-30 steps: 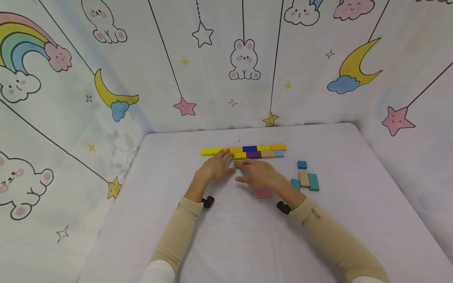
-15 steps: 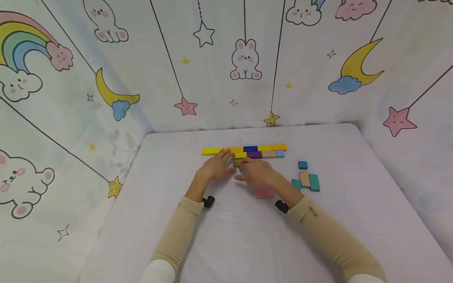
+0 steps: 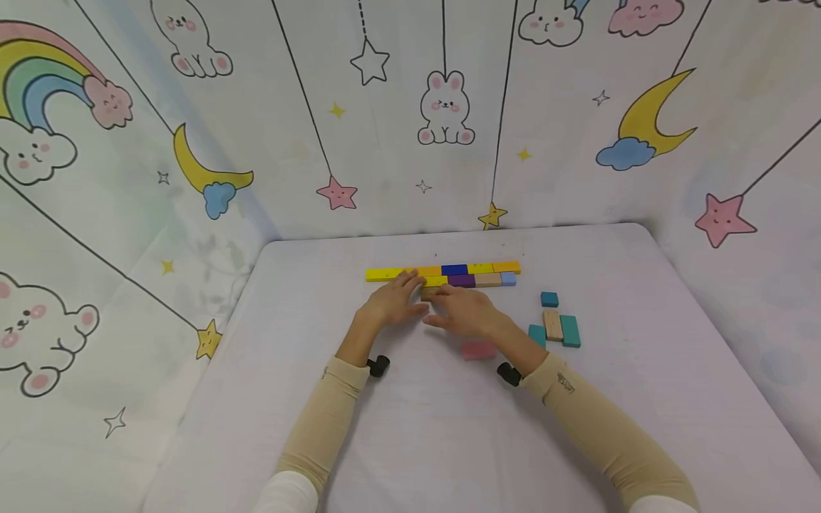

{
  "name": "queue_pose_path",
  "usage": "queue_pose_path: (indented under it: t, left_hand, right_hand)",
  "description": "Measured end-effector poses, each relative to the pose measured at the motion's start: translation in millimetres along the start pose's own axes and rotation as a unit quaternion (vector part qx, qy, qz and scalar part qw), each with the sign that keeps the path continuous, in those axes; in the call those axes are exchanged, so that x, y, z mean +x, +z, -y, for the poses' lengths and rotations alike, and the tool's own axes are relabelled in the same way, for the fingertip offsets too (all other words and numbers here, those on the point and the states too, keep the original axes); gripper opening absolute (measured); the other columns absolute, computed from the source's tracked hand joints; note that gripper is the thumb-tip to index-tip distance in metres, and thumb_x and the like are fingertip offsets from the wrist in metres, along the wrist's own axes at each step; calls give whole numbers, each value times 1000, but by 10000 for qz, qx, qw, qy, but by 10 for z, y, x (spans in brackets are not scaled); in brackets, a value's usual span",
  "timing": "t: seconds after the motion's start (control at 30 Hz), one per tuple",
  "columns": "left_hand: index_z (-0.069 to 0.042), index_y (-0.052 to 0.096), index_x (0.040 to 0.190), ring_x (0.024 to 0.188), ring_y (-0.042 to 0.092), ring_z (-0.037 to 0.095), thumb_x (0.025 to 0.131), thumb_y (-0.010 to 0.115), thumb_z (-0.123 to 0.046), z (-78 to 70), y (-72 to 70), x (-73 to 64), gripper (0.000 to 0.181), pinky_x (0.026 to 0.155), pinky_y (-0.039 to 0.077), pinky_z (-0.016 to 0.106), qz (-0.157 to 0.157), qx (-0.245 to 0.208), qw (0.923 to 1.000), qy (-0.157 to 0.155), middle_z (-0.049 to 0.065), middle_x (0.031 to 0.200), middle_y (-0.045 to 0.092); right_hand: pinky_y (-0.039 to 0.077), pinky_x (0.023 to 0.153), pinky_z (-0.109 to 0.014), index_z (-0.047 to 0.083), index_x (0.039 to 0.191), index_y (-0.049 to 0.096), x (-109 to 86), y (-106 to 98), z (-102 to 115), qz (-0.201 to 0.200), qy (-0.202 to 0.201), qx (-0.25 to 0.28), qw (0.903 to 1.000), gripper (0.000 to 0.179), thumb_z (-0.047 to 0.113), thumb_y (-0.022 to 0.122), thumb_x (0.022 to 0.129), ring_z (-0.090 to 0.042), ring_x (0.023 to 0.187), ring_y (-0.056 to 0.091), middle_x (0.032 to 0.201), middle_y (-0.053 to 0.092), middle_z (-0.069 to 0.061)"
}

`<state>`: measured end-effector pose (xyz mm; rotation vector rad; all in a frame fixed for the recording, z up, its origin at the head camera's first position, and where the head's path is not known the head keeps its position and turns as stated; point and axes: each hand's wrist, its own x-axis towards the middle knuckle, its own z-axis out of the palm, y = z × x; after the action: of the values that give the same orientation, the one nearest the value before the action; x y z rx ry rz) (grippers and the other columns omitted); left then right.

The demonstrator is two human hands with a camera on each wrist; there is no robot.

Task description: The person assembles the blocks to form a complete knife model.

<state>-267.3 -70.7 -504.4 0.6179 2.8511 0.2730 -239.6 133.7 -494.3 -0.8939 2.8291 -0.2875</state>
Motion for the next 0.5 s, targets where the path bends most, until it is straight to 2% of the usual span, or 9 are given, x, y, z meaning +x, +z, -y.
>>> queue_pose_path:
  t: [0.2, 0.5]
  left_hand:
    - [-18, 41, 160, 159, 22, 28, 106, 57, -50, -7, -4, -7, 65, 126, 29, 47, 0, -65, 10000, -13, 6, 173, 25]
    - [-20, 40, 161, 159, 21, 27, 106, 55, -53, 12, -3, 10, 66, 127, 28, 46, 6, 73, 10000, -11, 5, 173, 24]
  right_hand:
    - [60, 90, -52, 21, 156, 51, -8, -9, 3, -37, -52, 10, 10000, 63, 54, 60, 103, -33, 135, 58, 160, 49, -5]
    - [58, 97, -53, 19, 153, 56, 13, -4, -31, -34, -9, -50, 10000, 61, 55, 60, 103, -32, 126, 65, 157, 51, -6]
